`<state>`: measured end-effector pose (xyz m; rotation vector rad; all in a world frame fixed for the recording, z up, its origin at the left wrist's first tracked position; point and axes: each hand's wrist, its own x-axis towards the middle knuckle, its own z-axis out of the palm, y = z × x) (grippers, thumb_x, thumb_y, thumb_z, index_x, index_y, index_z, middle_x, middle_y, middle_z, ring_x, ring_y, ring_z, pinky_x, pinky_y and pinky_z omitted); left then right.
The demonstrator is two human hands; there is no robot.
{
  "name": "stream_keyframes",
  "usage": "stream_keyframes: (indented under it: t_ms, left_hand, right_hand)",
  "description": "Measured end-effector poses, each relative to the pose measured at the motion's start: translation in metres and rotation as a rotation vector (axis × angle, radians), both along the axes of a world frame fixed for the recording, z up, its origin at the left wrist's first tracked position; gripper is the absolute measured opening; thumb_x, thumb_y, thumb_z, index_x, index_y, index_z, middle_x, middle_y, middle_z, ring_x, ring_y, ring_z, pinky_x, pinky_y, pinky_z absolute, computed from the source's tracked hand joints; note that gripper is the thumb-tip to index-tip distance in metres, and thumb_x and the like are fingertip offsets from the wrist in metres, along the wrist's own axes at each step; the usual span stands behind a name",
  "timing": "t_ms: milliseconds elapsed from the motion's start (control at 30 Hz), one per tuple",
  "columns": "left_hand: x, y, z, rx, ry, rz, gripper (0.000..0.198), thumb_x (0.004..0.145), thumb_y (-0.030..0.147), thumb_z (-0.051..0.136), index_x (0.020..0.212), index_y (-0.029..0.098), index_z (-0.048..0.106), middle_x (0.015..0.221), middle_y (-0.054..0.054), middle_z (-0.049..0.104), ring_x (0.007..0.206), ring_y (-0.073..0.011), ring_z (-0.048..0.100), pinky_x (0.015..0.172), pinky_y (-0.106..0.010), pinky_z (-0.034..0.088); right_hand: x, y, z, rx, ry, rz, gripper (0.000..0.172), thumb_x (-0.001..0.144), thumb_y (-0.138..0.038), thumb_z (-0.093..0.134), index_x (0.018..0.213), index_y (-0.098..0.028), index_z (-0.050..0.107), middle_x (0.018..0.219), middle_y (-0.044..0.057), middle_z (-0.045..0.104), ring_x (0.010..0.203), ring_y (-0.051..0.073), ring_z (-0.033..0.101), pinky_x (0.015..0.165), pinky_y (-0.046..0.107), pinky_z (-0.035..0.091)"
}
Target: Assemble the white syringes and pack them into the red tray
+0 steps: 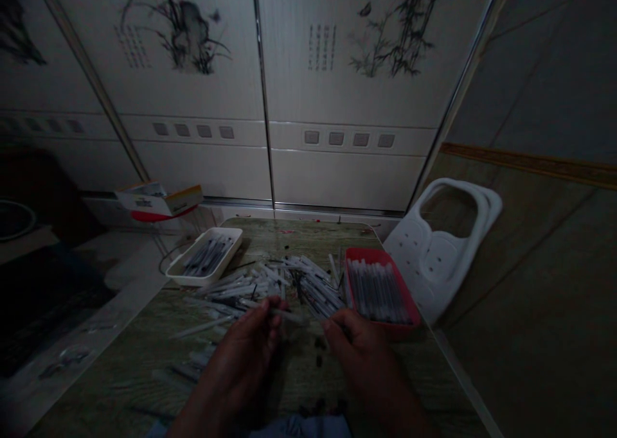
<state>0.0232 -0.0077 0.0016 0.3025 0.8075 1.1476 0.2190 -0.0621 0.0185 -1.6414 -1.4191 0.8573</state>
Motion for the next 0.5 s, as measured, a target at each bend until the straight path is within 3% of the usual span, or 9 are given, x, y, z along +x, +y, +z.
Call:
stream_keyframes:
  t_ms: [133,267,500]
  left_hand:
    - [-0.004,0.007,0.003,-0.114,-0.078,0.144,0.004,0.091,0.016,0.066,0.092,0.013,0.069,0.085,-0.005,0.071,0.06,-0.0069,0.064,0.053,-0.014,0.055]
    - [-0.006,0.011,0.005,-0.153,-0.134,0.238,0.008,0.095,0.015,0.061,0.089,0.014,0.066,0.08,-0.002,0.069,0.054,-0.0058,0.062,0.048,-0.014,0.053]
    - [-0.009,0.012,0.001,-0.121,-0.183,0.22,0.012,0.097,0.02,0.058,0.089,0.014,0.065,0.076,-0.001,0.066,0.05,-0.0046,0.059,0.044,-0.013,0.049]
  right_hand:
    - [0.014,-0.006,0.006,-0.065,0.118,0.045,0.03,0.089,-0.043,0.054,0.068,-0.022,0.051,0.063,-0.005,0.045,0.059,0.013,0.042,0.053,0.023,0.035]
    - [0.023,-0.009,0.007,-0.099,0.174,0.111,0.025,0.085,-0.038,0.057,0.067,-0.023,0.051,0.063,-0.004,0.043,0.06,0.014,0.041,0.053,0.024,0.032]
    - [0.025,-0.008,0.007,-0.118,0.167,0.16,0.021,0.083,-0.035,0.055,0.066,-0.023,0.052,0.064,-0.004,0.044,0.062,0.015,0.04,0.055,0.025,0.032]
